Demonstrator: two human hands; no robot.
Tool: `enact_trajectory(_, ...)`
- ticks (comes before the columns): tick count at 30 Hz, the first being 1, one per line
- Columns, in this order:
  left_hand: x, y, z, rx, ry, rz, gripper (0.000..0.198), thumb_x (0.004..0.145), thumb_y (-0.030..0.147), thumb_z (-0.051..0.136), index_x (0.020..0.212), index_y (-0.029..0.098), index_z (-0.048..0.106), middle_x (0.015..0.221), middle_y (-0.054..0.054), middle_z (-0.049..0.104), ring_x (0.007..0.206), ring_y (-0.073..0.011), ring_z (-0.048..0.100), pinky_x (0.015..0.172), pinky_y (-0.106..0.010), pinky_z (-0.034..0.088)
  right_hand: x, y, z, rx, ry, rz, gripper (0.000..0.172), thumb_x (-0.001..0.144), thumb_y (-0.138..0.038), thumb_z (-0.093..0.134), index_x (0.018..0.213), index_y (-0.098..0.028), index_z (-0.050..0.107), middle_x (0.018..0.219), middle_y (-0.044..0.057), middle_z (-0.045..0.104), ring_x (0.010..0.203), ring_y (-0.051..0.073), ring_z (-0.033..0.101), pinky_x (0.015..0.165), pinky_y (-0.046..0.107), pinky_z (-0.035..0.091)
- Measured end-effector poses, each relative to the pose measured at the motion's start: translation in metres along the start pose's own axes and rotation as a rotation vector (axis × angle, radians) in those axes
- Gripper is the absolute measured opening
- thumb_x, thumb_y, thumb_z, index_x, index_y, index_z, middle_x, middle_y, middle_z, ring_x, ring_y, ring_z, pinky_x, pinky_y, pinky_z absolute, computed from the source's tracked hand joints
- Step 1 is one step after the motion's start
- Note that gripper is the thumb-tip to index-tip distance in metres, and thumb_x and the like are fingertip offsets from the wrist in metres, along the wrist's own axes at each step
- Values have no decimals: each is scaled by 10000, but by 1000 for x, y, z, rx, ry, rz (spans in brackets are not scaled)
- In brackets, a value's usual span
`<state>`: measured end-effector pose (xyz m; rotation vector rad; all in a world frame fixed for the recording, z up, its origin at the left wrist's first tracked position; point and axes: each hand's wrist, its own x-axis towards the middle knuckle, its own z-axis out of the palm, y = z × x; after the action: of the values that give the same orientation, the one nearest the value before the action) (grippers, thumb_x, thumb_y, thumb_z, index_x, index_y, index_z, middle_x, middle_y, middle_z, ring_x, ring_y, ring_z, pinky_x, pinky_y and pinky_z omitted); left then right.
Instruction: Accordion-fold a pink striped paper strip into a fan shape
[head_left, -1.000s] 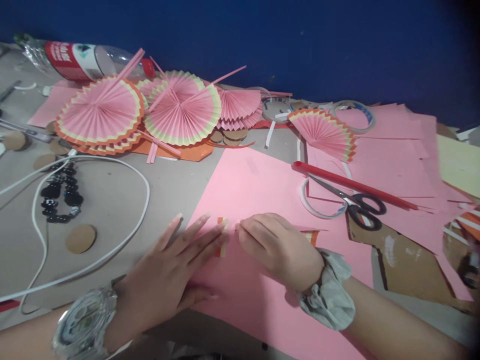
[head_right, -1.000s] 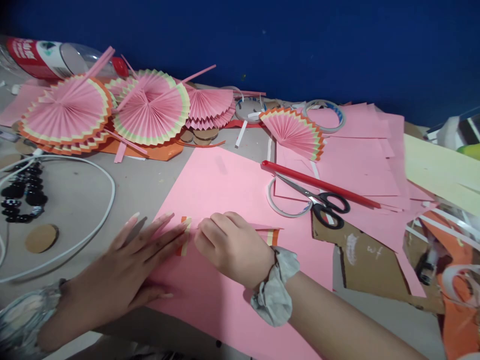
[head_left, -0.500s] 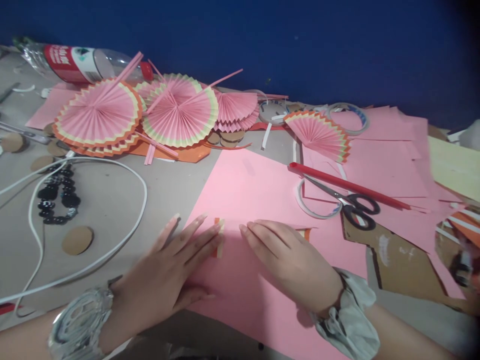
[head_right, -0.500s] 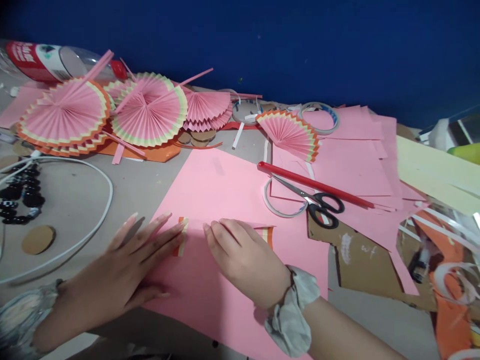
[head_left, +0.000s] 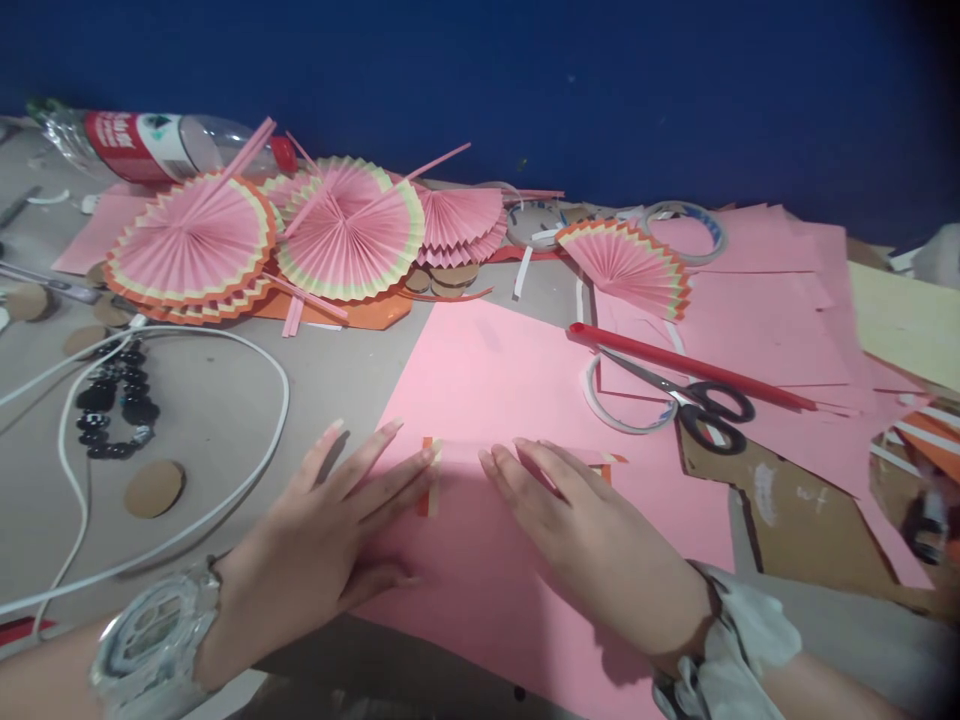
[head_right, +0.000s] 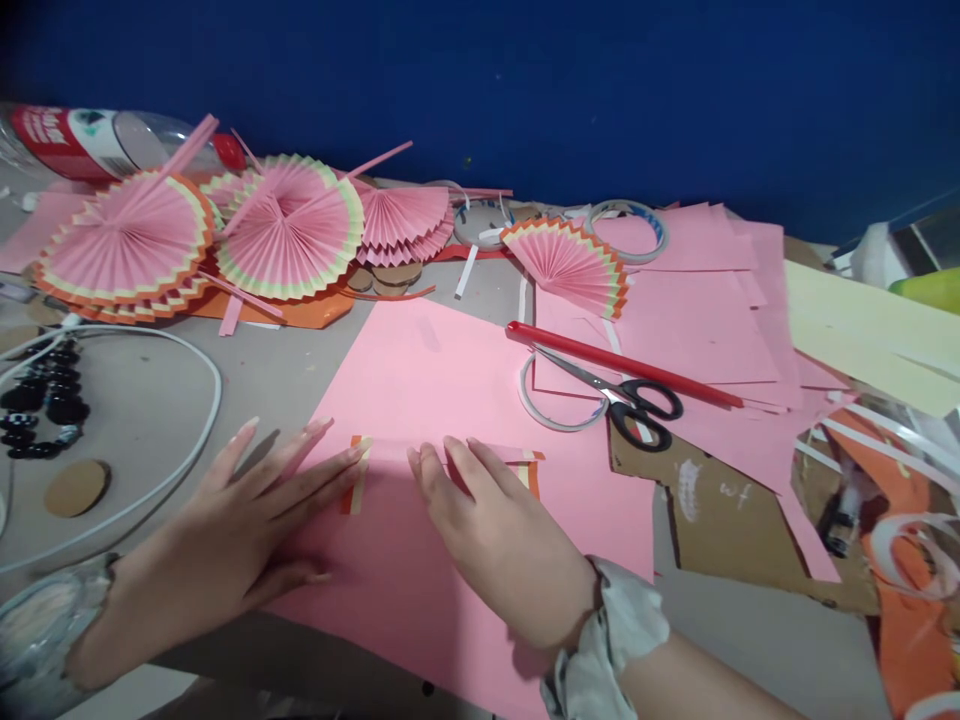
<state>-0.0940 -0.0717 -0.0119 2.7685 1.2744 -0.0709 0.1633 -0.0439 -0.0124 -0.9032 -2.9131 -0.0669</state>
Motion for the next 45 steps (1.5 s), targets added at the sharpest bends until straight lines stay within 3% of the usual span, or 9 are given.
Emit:
enact_trajectory(6,11,5,0,-20,65,-22,720,811,663,356,1366,204,357,1389,-20,417,1292,-280,289,1117,-503,-42,-2,-7,0,-69,-24,32,557,702,47,389,1253,9,464,1227,138,508,1121,312,424,925,444,448)
enact_trajectory(11,21,10,1,-7,126,-31,683,827,641,352,1362,216,367,1275,-39,527,1230,-271,372,1116,-510,-38,-5,-10,4,-94,-15,62,527,729,38,387,1243,-21,490,1262,112,500,1121,303,435,942,433,454)
enact_trajectory(13,22,11,1,22,121,-37,680,828,634,360,1361,212,368,1319,-32,491,1267,-282,323,1116,-514,-45,-7,-11,5,-89,-38,93,539,729,38,380,1252,-41,488,1267,100,503,1137,296,430,950,422,456)
enact_trajectory(18,21,9,-2,66,17,-28,739,810,666,347,1404,233,270,1490,34,191,1355,-312,127,1105,-522,-102,-8,-11,6,-95,-43,100,567,704,38,368,1250,-56,490,1257,91,509,1142,296,430,923,409,485)
enact_trajectory(20,22,7,-3,61,-21,-21,742,813,663,342,1415,245,228,1497,54,140,1362,-308,104,1102,-518,-118,-7,-11,6,-97,-45,95,573,700,35,368,1254,-53,485,1266,94,496,1146,301,426,924,417,484)
enact_trajectory(25,24,1,-5,-2,-54,6,743,818,670,315,1424,262,182,1486,86,162,1369,-297,81,1105,-509,-92,-6,-11,8,-104,-39,92,588,691,38,359,1260,-50,476,1270,98,483,1142,311,422,917,430,489)
enact_trajectory(31,22,-7,-4,-47,-81,53,759,825,625,373,1431,227,147,1493,49,166,1370,-319,57,1094,-521,-11,-8,-12,10,-77,-69,117,621,675,56,366,1275,-71,460,1312,83,449,1164,298,403,950,423,474)
enact_trajectory(39,20,-16,-2,-57,-50,123,791,808,582,455,1428,177,178,1494,-7,186,1373,-288,96,1108,-453,-37,-5,-13,4,-103,-25,120,541,743,30,353,1266,-42,474,1234,108,491,1122,300,424,914,427,490)
enact_trajectory(45,19,-16,0,-58,-25,126,789,801,604,453,1418,171,219,1482,-25,228,1371,-288,108,1108,-453,-40,5,-26,4,-98,-84,213,547,790,-25,324,1335,-23,382,1224,149,462,1110,316,414,919,470,452)
